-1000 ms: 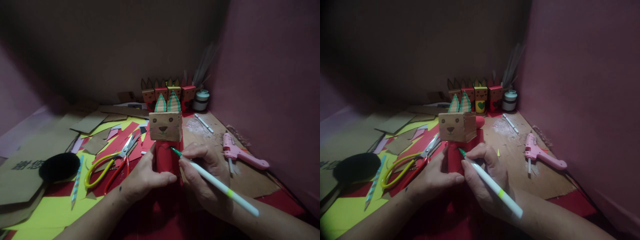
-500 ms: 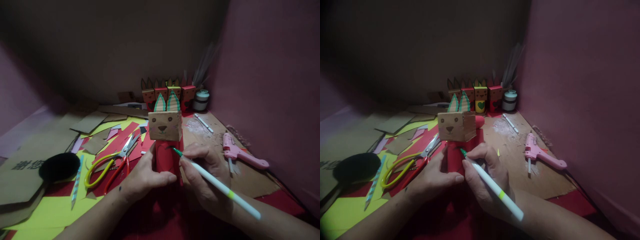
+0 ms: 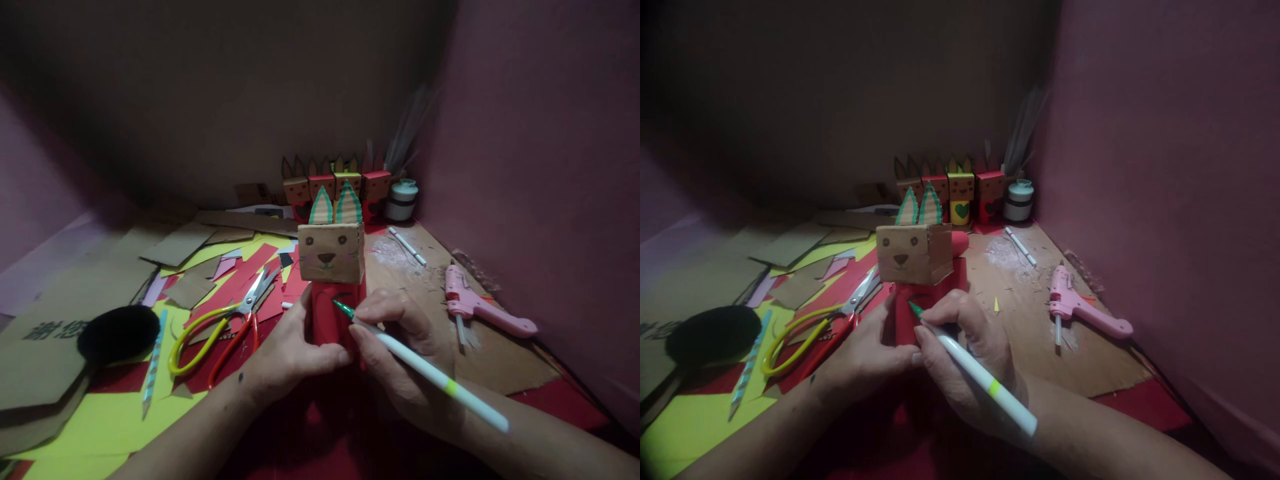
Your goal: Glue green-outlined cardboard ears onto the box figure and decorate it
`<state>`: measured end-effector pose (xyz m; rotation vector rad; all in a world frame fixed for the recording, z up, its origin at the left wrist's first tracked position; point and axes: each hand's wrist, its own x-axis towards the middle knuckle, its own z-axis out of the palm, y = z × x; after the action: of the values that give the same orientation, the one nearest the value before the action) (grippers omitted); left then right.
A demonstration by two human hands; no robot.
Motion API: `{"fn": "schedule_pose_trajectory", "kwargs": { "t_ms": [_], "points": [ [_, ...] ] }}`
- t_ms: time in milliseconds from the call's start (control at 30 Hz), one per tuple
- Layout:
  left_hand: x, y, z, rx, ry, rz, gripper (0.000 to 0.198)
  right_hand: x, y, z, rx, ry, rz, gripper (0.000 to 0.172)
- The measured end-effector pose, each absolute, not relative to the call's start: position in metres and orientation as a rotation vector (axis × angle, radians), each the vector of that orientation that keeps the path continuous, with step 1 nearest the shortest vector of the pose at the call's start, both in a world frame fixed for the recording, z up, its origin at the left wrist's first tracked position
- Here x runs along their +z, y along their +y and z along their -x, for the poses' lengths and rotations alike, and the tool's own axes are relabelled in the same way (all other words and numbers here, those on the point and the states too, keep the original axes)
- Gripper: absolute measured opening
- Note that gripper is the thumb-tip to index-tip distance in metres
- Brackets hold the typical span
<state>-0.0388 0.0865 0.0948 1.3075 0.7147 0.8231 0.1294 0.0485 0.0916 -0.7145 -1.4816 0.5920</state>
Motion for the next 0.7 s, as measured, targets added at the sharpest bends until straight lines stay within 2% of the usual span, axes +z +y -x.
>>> {"fn": "schedule_pose_trajectory", "kwargs": {
  "t_ms": [300, 500, 700],
  "points": [
    [0.0937, 0.0845, 0.0394, 0.831, 0.691, -1.281, 0.064, 0.0953, 0.0483, -0.1309, 0.572, -1.481, 0.753, 0.022],
    [0.098, 0.0836, 0.0359, 0.832, 0.649, -1.257, 0.053, 0.09, 0.0502, -0.1316, 0.568, -1.516, 0.718, 0.02],
    [0.0982, 0.0828, 0.0344, 0.834, 0.657, -1.211, 0.055, 0.0914, 0.0502, -0.1316, 0.581, -1.515, 0.721, 0.019]
  ]
}}
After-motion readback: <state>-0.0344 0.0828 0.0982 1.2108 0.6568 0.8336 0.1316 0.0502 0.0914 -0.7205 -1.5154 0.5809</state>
